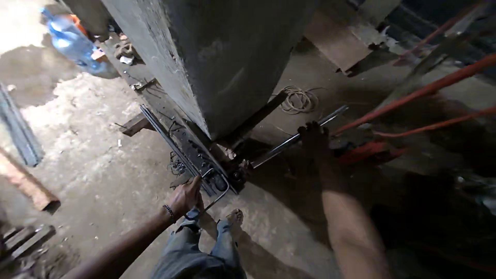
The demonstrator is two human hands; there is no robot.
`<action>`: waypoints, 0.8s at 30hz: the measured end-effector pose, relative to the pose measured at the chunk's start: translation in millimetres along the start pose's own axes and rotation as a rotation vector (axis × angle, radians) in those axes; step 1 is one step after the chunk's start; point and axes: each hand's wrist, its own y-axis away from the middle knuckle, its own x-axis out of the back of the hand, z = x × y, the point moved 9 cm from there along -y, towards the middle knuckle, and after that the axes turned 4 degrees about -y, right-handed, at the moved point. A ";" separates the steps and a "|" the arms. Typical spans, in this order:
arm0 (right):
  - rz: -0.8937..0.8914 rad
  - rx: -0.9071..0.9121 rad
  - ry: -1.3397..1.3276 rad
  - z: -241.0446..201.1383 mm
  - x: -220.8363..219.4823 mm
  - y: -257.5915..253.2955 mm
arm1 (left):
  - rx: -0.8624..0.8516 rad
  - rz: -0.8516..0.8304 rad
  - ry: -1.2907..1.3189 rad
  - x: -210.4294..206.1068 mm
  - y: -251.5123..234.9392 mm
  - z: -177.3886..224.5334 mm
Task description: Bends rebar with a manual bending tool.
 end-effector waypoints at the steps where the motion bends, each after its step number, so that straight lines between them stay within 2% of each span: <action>1: -0.032 0.050 0.030 2.8 -4.6 -0.7 | -0.013 0.031 -0.016 1.1 0.4 1.3; 4: -0.150 0.141 0.018 20.7 -5.1 21.3 | -0.032 0.122 -0.007 0.5 0.1 2.7; 6: -0.106 0.130 -0.047 62.7 -6.1 49.6 | -0.024 0.128 0.005 -2.1 -0.4 0.7; 9: -0.125 -0.107 -0.044 161.1 -20.7 91.1 | -0.016 0.109 0.024 -6.2 -1.7 -2.2; 11: -0.167 -0.238 -0.104 193.6 -21.4 126.3 | -0.036 0.138 0.020 -6.7 -1.5 -5.2; 14: -0.186 -0.310 -0.097 196.1 -18.2 178.1 | -0.053 0.150 -0.014 -3.2 -4.2 -6.2; 16: -0.151 -0.306 -0.104 203.0 -33.3 221.5 | -0.055 0.134 -0.054 -0.8 -6.2 -4.6; 18: -0.167 -0.395 -0.144 208.0 -56.1 276.0 | -0.059 0.107 -0.074 -0.7 -8.2 -8.1; 21: -0.089 -0.476 -0.139 189.9 -66.9 347.6 | 0.029 0.029 -0.125 0.5 -11.5 -12.7; 24: 0.020 -0.483 -0.118 157.9 -60.4 398.7 | 0.141 0.037 -0.097 11.9 -15.9 -18.9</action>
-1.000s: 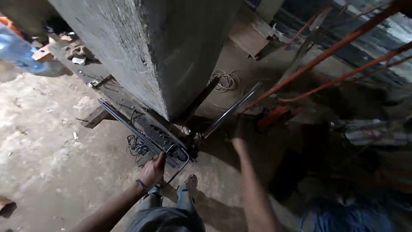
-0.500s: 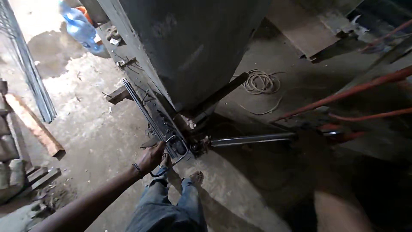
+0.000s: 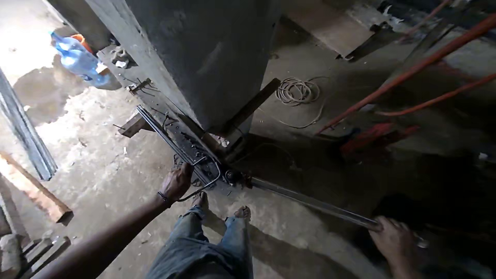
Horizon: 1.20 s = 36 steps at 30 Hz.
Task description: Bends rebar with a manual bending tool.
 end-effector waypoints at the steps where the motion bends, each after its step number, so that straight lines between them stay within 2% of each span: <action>1: 0.040 -0.008 -0.011 0.6 -0.9 15.9 | 0.009 0.027 0.036 3.4 -2.0 -2.4; 4: 0.107 -0.058 -0.063 -1.3 2.5 32.5 | -0.098 0.181 0.094 5.3 1.7 -4.3; 7: 0.107 -0.165 -0.099 -6.5 0.3 40.6 | -0.365 0.337 0.149 15.2 24.8 2.1; 11: 0.128 -0.267 -0.071 -6.1 2.8 57.2 | -0.659 0.267 -0.060 -10.9 57.6 16.4; 14: 0.166 -0.337 -0.080 -5.3 -7.5 95.5 | -0.693 0.192 -0.117 -14.9 58.6 17.2; 17: 0.226 -0.452 -0.157 -18.0 -19.9 169.2 | -0.709 0.191 -0.123 -12.2 60.6 20.5; 20: 0.263 -0.621 -0.241 -50.4 -37.3 259.9 | -0.681 0.166 -0.088 -14.0 61.2 22.3; 22: 0.283 -0.748 -0.243 -71.2 -58.6 319.4 | -0.610 0.022 -0.093 -18.5 58.4 21.3; 24: 0.356 -0.815 -0.292 -107.9 -72.8 373.1 | -0.586 -0.048 -0.077 -21.1 57.1 21.1; 27: 0.273 -0.992 -0.208 -163.4 -92.3 442.2 | -0.617 -0.055 -0.074 -22.1 56.1 21.9; 30: 0.218 -1.146 -0.062 -235.3 -88.1 485.5 | -0.646 -0.098 -0.097 -19.1 56.5 23.7; 33: 0.226 -1.234 -0.065 -300.8 -87.3 514.8 | -0.666 -0.114 -0.118 -17.0 58.0 24.5; 36: 0.143 -1.341 -0.066 -359.3 -98.2 541.4 | -0.661 -0.101 -0.130 -14.4 58.9 24.2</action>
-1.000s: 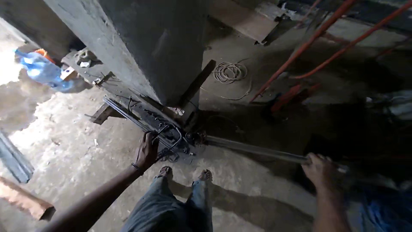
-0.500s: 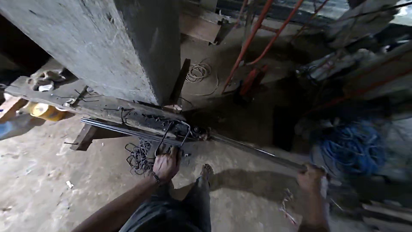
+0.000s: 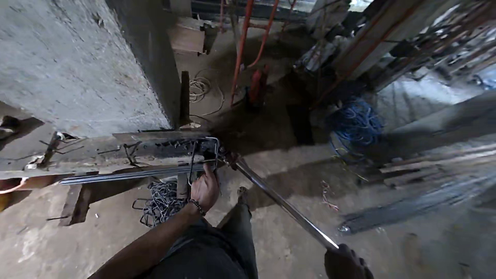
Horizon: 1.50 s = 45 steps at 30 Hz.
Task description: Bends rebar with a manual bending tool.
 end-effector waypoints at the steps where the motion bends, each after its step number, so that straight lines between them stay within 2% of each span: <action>1: 0.006 -0.019 0.008 3.0 -1.1 16.4 | 0.001 0.008 -0.016 0.6 0.0 0.4; 3: 0.052 -0.021 0.001 5.8 -2.1 29.0 | -0.006 -0.002 -0.025 1.4 -0.4 2.3; 8: 0.074 -0.048 0.003 7.8 -7.4 20.6 | -0.028 0.028 -0.028 4.0 -1.4 4.6; 11: 0.023 -0.109 -0.003 10.3 -6.7 75.3 | -0.029 0.021 -0.016 -1.0 1.4 -1.2; 13: 0.029 -0.113 -0.017 9.9 -7.7 90.8 | -0.009 0.009 -0.013 1.8 -2.0 -0.7; 15: 0.011 -0.070 -0.005 12.4 -11.4 74.9 | 0.004 0.013 -0.023 0.1 -0.2 -2.2; 17: -0.135 -0.028 0.042 9.4 -13.6 40.1 | 0.014 0.034 -0.007 -2.6 1.8 -1.4; 21: -0.430 0.094 0.181 -4.2 -45.4 -26.3 | -0.017 0.085 -0.023 2.6 11.5 -0.4; 24: -0.423 0.177 0.207 -29.4 -44.1 -110.6 | -0.042 0.198 -0.069 20.1 15.9 8.2; 27: -0.300 0.304 0.126 -82.6 -19.8 -233.4 | -0.079 0.374 -0.087 21.7 18.3 15.4; 30: -0.207 0.363 -0.295 -179.8 8.5 -339.9 | -0.101 0.429 -0.081 13.6 21.3 10.2; 31: -0.171 0.423 -0.281 -225.7 27.3 -358.9 | -0.116 0.435 -0.088 10.8 23.7 7.3; 33: -0.104 0.633 -0.076 -320.3 56.6 -375.6 | -0.144 0.431 -0.110 5.7 28.6 0.6; 35: -0.113 0.815 -0.085 -404.4 75.8 -335.4 | -0.168 0.400 -0.152 -0.4 32.5 -6.3; 37: -0.294 1.024 -0.184 -464.1 78.1 -241.7 | -0.203 0.382 -0.173 -2.5 32.9 -6.8; 38: -0.400 1.178 -0.247 -478.9 70.7 -184.0 | -0.214 0.393 -0.161 -1.4 34.5 -5.4; 41: -0.542 1.670 -0.402 -476.5 59.9 -16.8 | -0.262 0.483 -0.101 16.9 38.6 0.0; 43: -0.422 1.865 -0.383 -470.4 56.0 45.0 | -0.343 0.488 -0.125 36.6 38.5 6.3; 45: -0.204 1.943 -0.357 -476.2 51.7 66.2 | -0.431 0.455 -0.173 50.9 37.8 13.0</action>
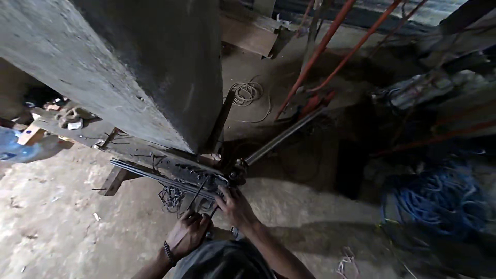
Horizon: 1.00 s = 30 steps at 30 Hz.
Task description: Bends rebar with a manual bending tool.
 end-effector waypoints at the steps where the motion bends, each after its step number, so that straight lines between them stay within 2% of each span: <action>1: 0.036 0.052 0.064 -0.1 -2.4 -3.0 | -0.054 0.006 -0.016 5.2 -3.5 1.4; 5: 0.185 0.248 0.208 5.0 -1.8 -0.1 | -0.282 0.107 -0.029 11.9 -8.3 2.2; 8: 0.190 0.310 0.254 4.0 0.7 -2.7 | -0.348 0.151 0.045 11.5 -8.4 -7.8; 10: 0.183 0.212 0.227 1.2 2.2 1.5 | -0.271 0.100 0.171 5.5 -4.1 -25.7; 12: 0.162 -0.045 0.085 1.1 -4.9 12.4 | -0.165 -0.023 0.302 -14.4 9.7 -43.4; 14: 0.181 -0.270 -0.069 0.1 -21.6 26.8 | -0.093 -0.109 0.312 -38.8 23.0 -50.8; 15: 0.209 -0.313 -0.106 -1.8 -30.5 33.1 | -0.089 -0.132 0.278 -50.1 26.2 -49.1; 18: 0.308 -0.324 -0.097 -3.7 -42.1 35.7 | -0.259 -0.278 0.238 -72.5 22.2 -33.0; 19: 0.340 -0.320 -0.094 -3.8 -41.7 35.2 | -0.333 -0.280 0.236 -72.9 22.2 -30.1; 20: 0.386 -0.291 -0.075 -5.6 -37.6 34.8 | -0.399 -0.231 0.227 -68.1 23.0 -29.9; 22: 0.513 -0.160 -0.004 -17.1 -11.7 30.9 | -0.473 0.044 0.189 -43.9 24.8 -34.5; 24: 0.615 -0.026 0.074 -42.4 22.9 23.3 | -0.482 0.271 0.151 -11.5 27.9 -36.9; 26: 0.669 0.010 0.144 -68.9 60.0 11.7 | -0.442 0.427 0.227 32.8 28.1 -38.7; 28: 0.691 -0.102 0.170 -79.9 89.8 5.7 | -0.277 0.595 0.334 87.3 19.6 -51.1; 29: 0.670 -0.226 0.142 -80.1 93.1 7.2 | -0.136 0.608 0.394 109.3 10.8 -60.2; 30: 0.599 -0.404 0.070 -75.4 87.6 9.2 | -0.002 0.550 0.502 118.8 -0.8 -69.8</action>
